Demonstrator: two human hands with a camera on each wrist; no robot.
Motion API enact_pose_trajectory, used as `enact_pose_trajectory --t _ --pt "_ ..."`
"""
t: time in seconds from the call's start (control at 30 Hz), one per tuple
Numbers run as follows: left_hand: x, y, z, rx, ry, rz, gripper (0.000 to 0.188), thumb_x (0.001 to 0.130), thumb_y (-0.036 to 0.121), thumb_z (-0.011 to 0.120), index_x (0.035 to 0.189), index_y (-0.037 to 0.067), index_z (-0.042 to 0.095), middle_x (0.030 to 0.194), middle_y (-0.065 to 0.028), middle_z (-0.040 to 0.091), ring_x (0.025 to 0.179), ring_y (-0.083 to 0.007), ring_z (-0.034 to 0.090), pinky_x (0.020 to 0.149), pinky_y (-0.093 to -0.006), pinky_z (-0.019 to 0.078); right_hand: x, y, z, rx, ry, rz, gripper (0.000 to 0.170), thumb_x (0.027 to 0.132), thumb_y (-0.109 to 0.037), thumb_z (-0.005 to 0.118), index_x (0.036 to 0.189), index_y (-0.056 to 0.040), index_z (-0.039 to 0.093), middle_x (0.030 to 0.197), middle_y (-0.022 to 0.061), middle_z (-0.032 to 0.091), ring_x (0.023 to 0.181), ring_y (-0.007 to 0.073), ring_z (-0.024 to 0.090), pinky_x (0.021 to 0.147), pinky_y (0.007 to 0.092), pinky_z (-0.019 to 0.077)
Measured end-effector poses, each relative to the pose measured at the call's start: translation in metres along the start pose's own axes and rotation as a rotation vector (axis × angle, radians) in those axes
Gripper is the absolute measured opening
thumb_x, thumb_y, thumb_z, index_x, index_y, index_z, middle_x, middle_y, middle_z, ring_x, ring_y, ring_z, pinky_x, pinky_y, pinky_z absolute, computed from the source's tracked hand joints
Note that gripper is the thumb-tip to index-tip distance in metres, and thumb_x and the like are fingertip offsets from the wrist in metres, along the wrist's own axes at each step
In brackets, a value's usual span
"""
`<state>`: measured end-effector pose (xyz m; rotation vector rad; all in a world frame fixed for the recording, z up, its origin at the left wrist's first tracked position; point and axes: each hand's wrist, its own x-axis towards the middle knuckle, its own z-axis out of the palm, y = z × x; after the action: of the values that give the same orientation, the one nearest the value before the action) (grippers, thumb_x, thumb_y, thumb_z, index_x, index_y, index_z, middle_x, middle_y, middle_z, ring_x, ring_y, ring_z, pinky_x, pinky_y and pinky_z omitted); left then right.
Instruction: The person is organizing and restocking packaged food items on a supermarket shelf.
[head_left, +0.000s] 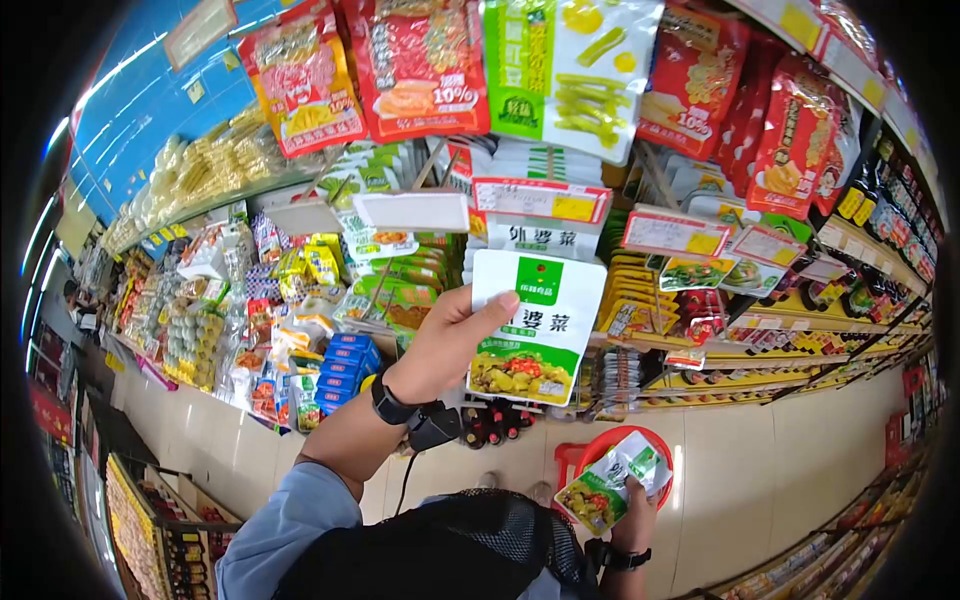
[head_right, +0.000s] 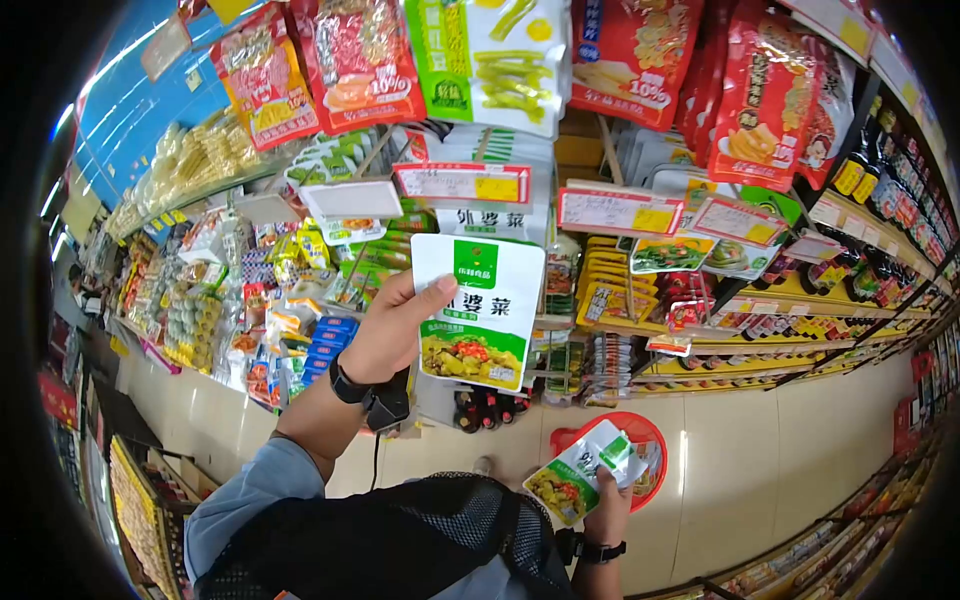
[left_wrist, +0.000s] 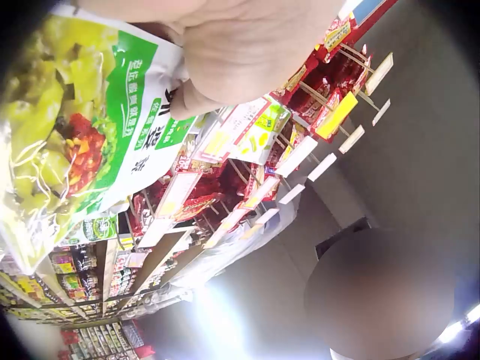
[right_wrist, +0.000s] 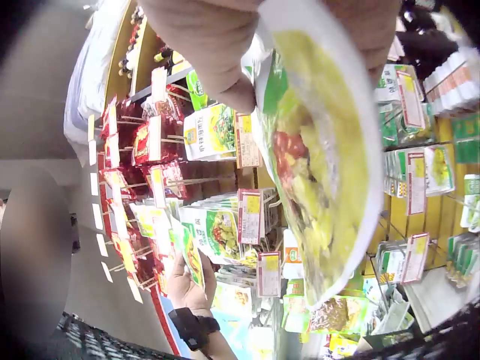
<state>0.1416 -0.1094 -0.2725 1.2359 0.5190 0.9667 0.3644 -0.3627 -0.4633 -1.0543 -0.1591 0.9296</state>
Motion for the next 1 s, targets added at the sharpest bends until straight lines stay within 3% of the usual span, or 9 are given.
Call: enact_pose_trajectory --t 0.13,0.17,0.27,0.4,0.53,0.77,1.0 --pt "0.009 0.007 0.004 -0.057 0.011 0.017 0.027 0.096 0.017 0.061 0.117 0.000 0.063 0.109 -0.0032 0.067 0.099 -0.0082 0.060 0.087 -0.0270 0.0477 -0.004 -0.004 0.001 0.029 -0.001 0.016 0.033 0.087 -0.004 0.061 0.120 -0.0020 0.056 0.108 0.0059 0.065 0.093 0.0178 0.063 0.083 0.0325 0.0509" --pt "0.013 0.008 0.005 -0.032 0.031 0.034 0.027 0.096 0.017 0.061 0.117 0.000 0.063 0.109 -0.0032 0.067 0.098 -0.0089 0.060 0.087 -0.0280 0.0482 -0.006 -0.004 0.006 -0.020 0.057 -0.004 0.030 0.086 -0.008 0.057 0.116 -0.0023 0.054 0.100 0.0050 0.064 0.085 0.0161 0.063 0.076 0.0301 0.0516" --pt "0.024 0.018 0.011 0.037 0.024 0.122 0.027 0.096 0.017 0.060 0.117 0.000 0.062 0.109 -0.0030 0.067 0.098 -0.0090 0.060 0.087 -0.0280 0.0483 -0.003 -0.003 -0.001 0.014 0.047 0.015 0.028 0.087 -0.008 0.057 0.114 -0.0020 0.056 0.100 0.0053 0.064 0.086 0.0165 0.063 0.076 0.0304 0.0519" --pt "0.039 0.024 0.014 -0.039 0.065 0.102 0.028 0.096 0.020 0.061 0.116 0.001 0.063 0.110 -0.0029 0.067 0.097 -0.0087 0.060 0.088 -0.0276 0.0475 0.001 0.003 -0.008 0.028 0.042 0.042 0.025 0.087 -0.008 0.057 0.111 -0.0011 0.059 0.099 0.0056 0.066 0.086 0.0167 0.063 0.077 0.0308 0.0521" --pt "0.049 0.026 0.010 -0.109 0.126 0.133 0.019 0.093 0.013 0.062 0.109 0.004 0.067 0.106 -0.0020 0.068 0.095 -0.0097 0.062 0.086 -0.0271 0.0484 0.003 0.006 -0.010 0.032 0.038 0.057 0.024 0.087 -0.008 0.057 0.110 -0.0007 0.060 0.099 0.0056 0.066 0.086 0.0167 0.064 0.078 0.0309 0.0520" --pt "0.054 0.028 0.016 0.050 0.231 0.217 0.020 0.092 0.011 0.061 0.109 0.003 0.067 0.107 -0.0020 0.068 0.100 -0.0103 0.060 0.093 -0.0281 0.0423 0.006 0.004 -0.009 0.032 0.010 0.063 0.025 0.087 -0.007 0.057 0.112 -0.0007 0.059 0.099 0.0055 0.066 0.086 0.0171 0.064 0.078 0.0310 0.0518" --pt "0.051 0.025 0.019 0.121 0.254 0.235 0.020 0.092 0.013 0.062 0.108 0.003 0.067 0.105 -0.0013 0.069 0.096 -0.0089 0.060 0.090 -0.0271 0.0432 0.011 0.009 -0.015 0.001 0.016 0.052 0.027 0.088 -0.007 0.058 0.114 -0.0012 0.058 0.101 0.0046 0.066 0.088 0.0162 0.064 0.079 0.0302 0.0519"
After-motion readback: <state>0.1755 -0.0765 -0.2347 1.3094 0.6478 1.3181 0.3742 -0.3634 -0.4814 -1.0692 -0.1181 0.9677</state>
